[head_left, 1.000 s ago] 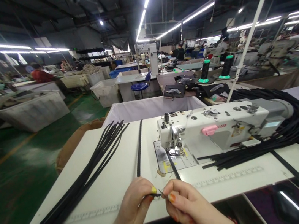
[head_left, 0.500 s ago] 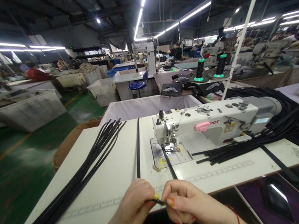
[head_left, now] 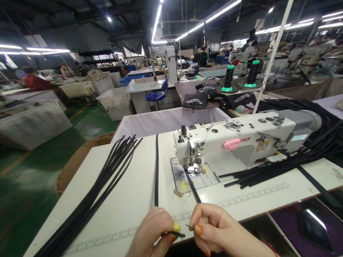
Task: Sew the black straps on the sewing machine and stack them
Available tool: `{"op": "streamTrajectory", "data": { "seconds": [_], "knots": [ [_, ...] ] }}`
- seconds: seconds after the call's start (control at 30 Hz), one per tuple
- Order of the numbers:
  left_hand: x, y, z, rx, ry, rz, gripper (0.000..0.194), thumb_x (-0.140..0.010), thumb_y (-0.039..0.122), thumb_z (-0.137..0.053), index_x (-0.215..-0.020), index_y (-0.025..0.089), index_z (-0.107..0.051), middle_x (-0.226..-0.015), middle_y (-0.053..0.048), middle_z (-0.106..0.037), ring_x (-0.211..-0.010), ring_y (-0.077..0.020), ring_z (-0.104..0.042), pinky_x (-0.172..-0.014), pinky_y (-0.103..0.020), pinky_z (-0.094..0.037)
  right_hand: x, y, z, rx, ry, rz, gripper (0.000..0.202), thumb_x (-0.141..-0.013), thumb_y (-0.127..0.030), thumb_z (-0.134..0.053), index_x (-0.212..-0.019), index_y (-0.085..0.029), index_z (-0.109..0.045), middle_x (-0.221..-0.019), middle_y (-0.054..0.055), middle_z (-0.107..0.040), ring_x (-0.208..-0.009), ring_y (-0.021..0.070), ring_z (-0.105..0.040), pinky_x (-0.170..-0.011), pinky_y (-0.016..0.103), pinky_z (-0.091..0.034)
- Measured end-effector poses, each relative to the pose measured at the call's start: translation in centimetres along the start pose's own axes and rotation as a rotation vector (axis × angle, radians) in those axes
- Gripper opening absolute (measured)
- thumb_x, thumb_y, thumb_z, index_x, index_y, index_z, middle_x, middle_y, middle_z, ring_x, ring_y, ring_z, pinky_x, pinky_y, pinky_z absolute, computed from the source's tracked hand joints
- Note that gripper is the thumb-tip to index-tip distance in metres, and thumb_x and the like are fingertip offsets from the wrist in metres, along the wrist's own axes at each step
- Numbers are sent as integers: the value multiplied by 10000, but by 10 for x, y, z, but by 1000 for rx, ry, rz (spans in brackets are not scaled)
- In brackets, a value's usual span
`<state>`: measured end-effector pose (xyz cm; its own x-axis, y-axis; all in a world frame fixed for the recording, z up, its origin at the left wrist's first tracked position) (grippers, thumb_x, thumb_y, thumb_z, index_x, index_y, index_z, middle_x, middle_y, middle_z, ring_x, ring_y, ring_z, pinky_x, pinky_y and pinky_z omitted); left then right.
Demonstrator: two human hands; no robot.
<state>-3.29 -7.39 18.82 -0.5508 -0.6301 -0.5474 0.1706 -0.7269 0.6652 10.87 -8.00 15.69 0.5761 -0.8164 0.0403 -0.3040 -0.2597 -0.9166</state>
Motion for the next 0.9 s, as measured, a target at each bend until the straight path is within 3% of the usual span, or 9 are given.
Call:
{"op": "streamTrajectory", "data": {
  "seconds": [0.1,0.2,0.27,0.33,0.43,0.57,0.9],
  "knots": [
    [5,-5,4,-28,101,41,165,-902,100,-521,-992,227,-575,-809,-17,-605,-741,-147,-575,-697,-267,-488,7,-8,7,292,149,105,238,-878,-418,-589,-954,-197,-545,-668,-32,-562,-538,58,-433,-506,192,-318],
    [19,-21,4,-30,252,205,174,-910,140,-543,-1040,241,-600,-838,-8,-647,-628,-112,-604,-623,-232,-521,17,-28,6,806,364,396,173,-871,-278,-600,-1029,-229,-550,-815,11,-605,-682,112,-541,-614,239,-420],
    [28,-31,-1,-1,317,306,156,-922,183,-540,-1048,231,-619,-837,-14,-665,-542,-95,-589,-556,-220,-528,22,-36,-5,1076,418,630,239,-846,-182,-612,-1061,-235,-522,-831,20,-634,-685,129,-571,-625,256,-444],
    [33,-35,-7,20,352,364,163,-923,214,-544,-1054,219,-642,-809,-25,-680,-528,-104,-596,-525,-224,-536,21,-38,-13,1223,408,769,271,-827,-119,-617,-1052,-222,-506,-788,21,-646,-680,142,-584,-623,267,-453],
    [33,-33,-11,34,389,386,187,-910,248,-568,-1061,212,-673,-768,-38,-699,-583,-144,-643,-531,-245,-563,15,-38,-16,1273,401,814,281,-819,-89,-617,-1048,-205,-503,-781,36,-658,-678,152,-585,-607,274,-459],
    [27,-25,-10,-8,408,368,187,-882,277,-607,-1032,223,-705,-864,-63,-732,-725,-193,-697,-628,-291,-605,12,-40,-18,1289,387,809,261,-832,-108,-610,-1048,-207,-502,-776,36,-658,-671,154,-584,-598,280,-463],
    [21,-10,-3,-196,424,271,169,-847,262,-640,-998,277,-716,-922,-33,-750,-797,-194,-715,-740,-311,-609,11,-43,-19,1322,329,745,244,-850,-141,-603,-1059,-214,-501,-804,30,-668,-696,150,-610,-623,273,-475]
  ]
}}
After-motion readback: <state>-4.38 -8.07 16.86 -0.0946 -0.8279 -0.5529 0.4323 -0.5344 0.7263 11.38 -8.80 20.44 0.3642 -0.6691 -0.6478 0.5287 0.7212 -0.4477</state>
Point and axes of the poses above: each hand's wrist, its own x-axis away from the middle knuckle, its own z-axis out of the back of the hand, y = z × x, the point moved 7 cm from there along -x, towards the middle knuckle
